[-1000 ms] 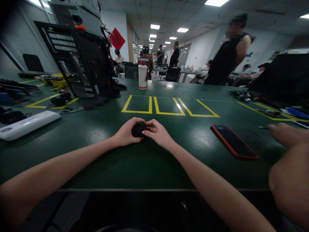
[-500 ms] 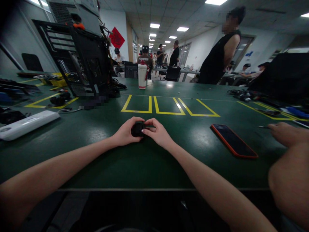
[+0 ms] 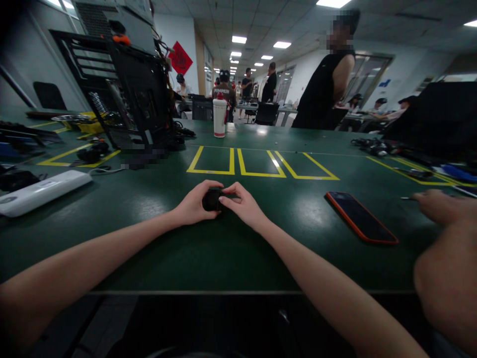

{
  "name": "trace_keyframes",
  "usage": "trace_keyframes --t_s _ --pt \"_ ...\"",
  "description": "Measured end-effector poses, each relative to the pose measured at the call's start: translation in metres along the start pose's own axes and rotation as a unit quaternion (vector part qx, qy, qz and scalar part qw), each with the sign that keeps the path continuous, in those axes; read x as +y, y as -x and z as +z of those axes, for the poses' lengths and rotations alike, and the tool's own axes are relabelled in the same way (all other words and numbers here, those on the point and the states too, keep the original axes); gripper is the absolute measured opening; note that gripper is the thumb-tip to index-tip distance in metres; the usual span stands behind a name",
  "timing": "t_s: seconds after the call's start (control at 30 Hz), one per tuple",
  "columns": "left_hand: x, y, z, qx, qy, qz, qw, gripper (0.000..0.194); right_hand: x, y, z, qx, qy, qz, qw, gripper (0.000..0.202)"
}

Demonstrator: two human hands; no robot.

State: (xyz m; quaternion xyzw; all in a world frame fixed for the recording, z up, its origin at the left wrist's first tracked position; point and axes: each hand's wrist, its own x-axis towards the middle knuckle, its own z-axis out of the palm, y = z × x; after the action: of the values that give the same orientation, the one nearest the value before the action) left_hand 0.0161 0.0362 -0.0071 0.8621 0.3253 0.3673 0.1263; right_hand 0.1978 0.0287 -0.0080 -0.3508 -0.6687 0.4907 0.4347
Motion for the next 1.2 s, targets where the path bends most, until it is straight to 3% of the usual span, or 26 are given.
trace_keyframes --t_s 0.33,0.57,0.77,1.2 --pt "0.0015 -0.0005 -0.0007 0.0 0.001 0.003 1.0 0.056 -0.0024 -0.0017 -0.0016 -0.006 0.005 0.033 0.999 0.029" --pt "0.0007 -0.0005 -0.0004 -0.001 0.001 0.003 1.0 0.058 -0.0015 0.0027 -0.0011 -0.032 -0.002 0.016 0.999 0.034" --pt "-0.0002 -0.0004 -0.0004 -0.001 0.001 -0.002 1.0 0.059 -0.0025 0.0015 0.0002 -0.013 0.013 0.006 1.0 0.021" --pt "0.0007 0.0002 -0.0004 -0.003 0.004 0.001 1.0 0.058 -0.003 0.0005 -0.0007 -0.037 -0.016 0.002 0.999 0.029"
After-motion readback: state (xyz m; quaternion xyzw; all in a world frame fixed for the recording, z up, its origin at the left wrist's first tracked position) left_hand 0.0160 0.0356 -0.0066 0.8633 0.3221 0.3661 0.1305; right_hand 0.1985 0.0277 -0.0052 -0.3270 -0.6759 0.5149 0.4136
